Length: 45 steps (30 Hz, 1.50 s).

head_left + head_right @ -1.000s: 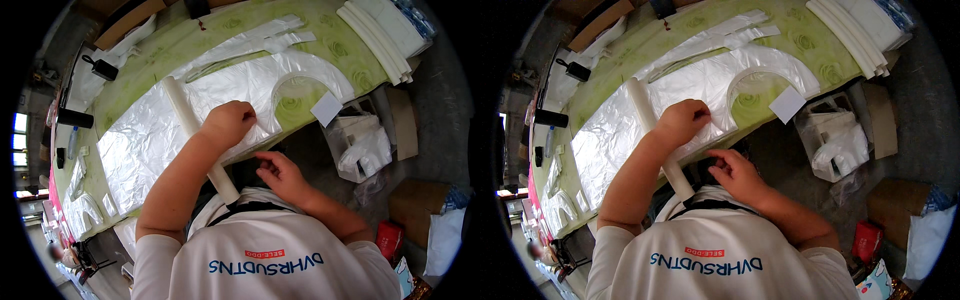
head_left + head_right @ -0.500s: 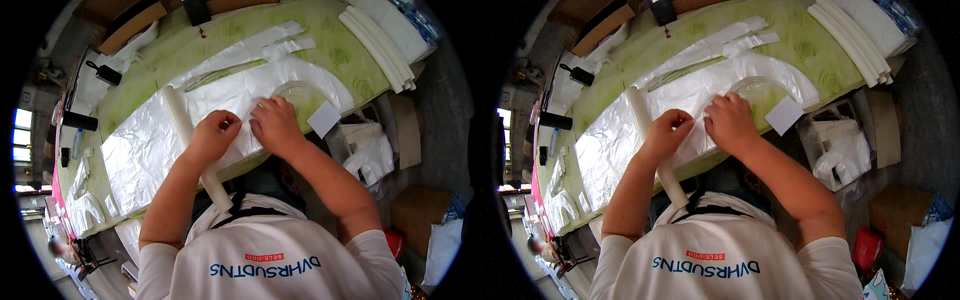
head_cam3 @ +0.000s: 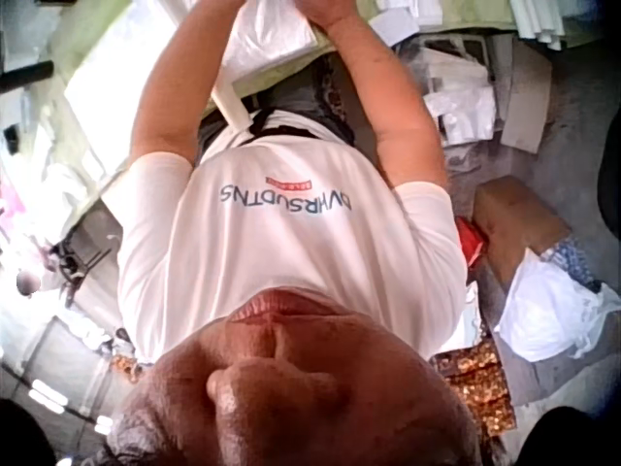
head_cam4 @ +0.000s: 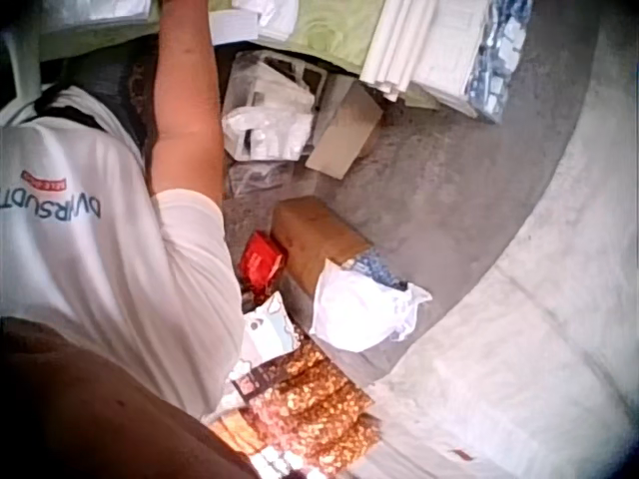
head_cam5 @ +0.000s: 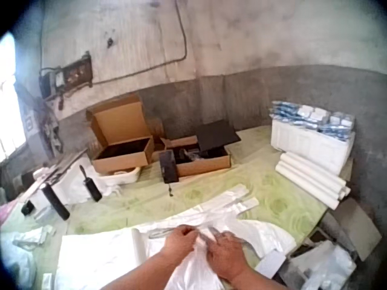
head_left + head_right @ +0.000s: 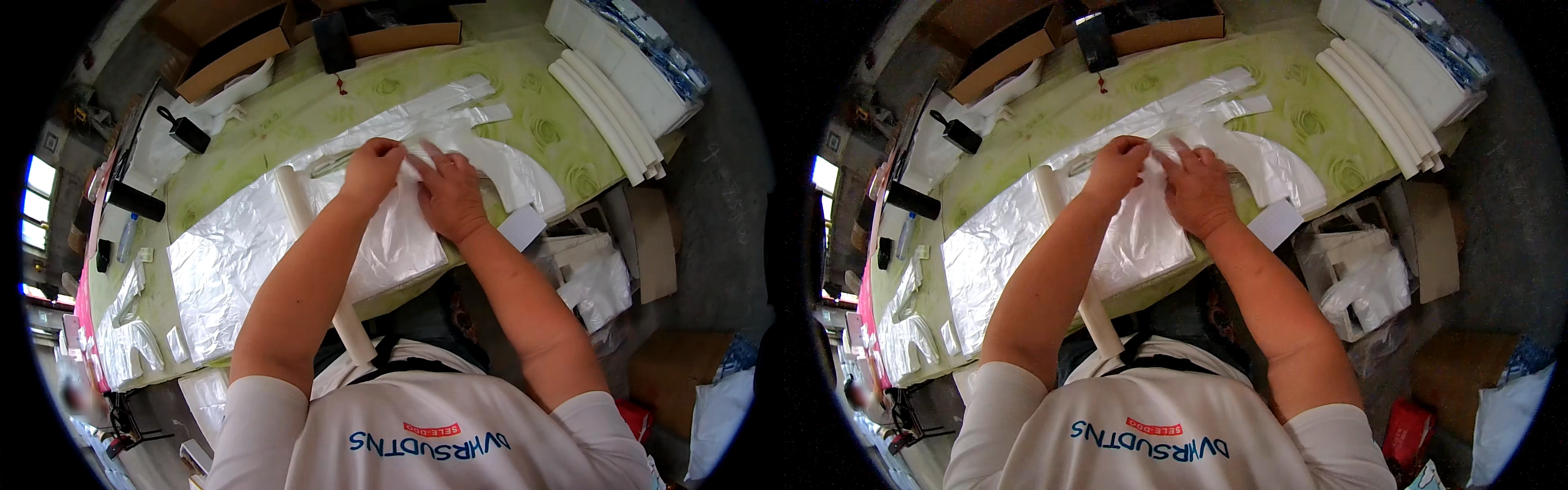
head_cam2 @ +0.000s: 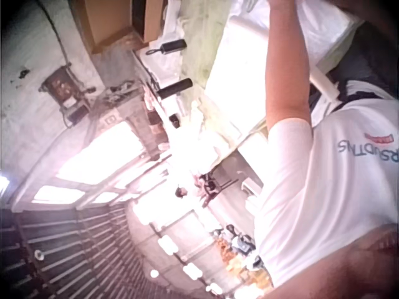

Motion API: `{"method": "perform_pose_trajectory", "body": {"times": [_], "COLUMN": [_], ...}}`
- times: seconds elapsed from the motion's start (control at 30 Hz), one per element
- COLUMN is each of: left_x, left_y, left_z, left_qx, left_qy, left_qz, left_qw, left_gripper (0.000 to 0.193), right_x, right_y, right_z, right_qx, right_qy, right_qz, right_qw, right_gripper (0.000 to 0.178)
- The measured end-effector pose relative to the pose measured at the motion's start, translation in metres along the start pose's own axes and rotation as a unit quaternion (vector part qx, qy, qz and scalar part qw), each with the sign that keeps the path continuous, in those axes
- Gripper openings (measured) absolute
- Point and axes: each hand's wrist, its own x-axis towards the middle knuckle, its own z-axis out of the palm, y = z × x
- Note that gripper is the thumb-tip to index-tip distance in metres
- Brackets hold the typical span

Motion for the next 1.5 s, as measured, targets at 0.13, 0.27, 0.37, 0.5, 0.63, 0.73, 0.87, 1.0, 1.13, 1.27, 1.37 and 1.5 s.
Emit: {"method": "perform_pose_trajectory", "body": {"times": [0.13,0.27,0.37,0.5,0.63,0.73,0.87,1.0,1.13,1.27,1.37,1.5], "left_x": [-0.034,-0.089,-0.118,-0.137,-0.133,-0.143,-0.155,-0.157,-0.161,-0.163,-0.159,-0.149], "left_y": [0.000,-0.009,-0.061,-0.112,-0.139,-0.131,-0.107,-0.120,-0.103,-0.077,-0.077,-0.090], "left_z": [-0.062,-0.154,-0.226,-0.270,-0.265,-0.198,-0.153,-0.146,-0.158,-0.173,-0.172,-0.194], "left_qx": [-0.188,-0.299,-0.203,0.018,0.150,0.099,0.275,0.390,0.347,0.326,0.382,0.325], "left_qy": [0.064,0.153,0.247,0.277,0.411,0.258,0.079,0.100,0.084,0.032,-0.029,0.048], "left_qz": [-0.002,0.080,-0.006,-0.074,0.126,0.216,0.211,0.239,0.237,0.362,0.356,0.392], "left_qw": [0.980,0.939,0.947,0.958,0.890,0.936,0.935,0.884,0.904,0.873,0.852,0.859], "left_gripper": [0.028,0.031,0.038,0.042,0.039,0.044,0.065,0.079,0.070,0.052,0.033,0.030], "right_x": [0.001,-0.002,-0.004,-0.006,-0.014,-0.043,-0.067,-0.074,-0.068,-0.063,-0.061,-0.044], "right_y": [0.020,0.043,0.047,0.061,0.027,-0.041,-0.133,-0.173,-0.188,-0.196,-0.196,-0.183], "right_z": [0.008,0.017,0.011,0.021,-0.005,-0.027,-0.032,-0.023,-0.024,-0.033,-0.030,-0.015], "right_qx": [0.059,0.282,0.278,0.357,0.346,0.303,0.327,0.389,0.374,0.368,0.374,0.217], "right_qy": [-0.008,0.185,0.171,0.185,0.184,0.112,-0.007,-0.126,-0.158,-0.165,-0.113,-0.081], "right_qz": [0.242,0.332,0.355,0.332,0.322,0.268,0.058,-0.045,-0.089,-0.105,-0.065,-0.010], "right_qw": [0.969,0.881,0.876,0.853,0.862,0.908,0.943,0.911,0.909,0.909,0.918,0.973], "right_gripper": [0.056,0.068,0.064,0.052,0.043,0.035,0.038,0.039,0.040,0.038,0.035,0.035]}}
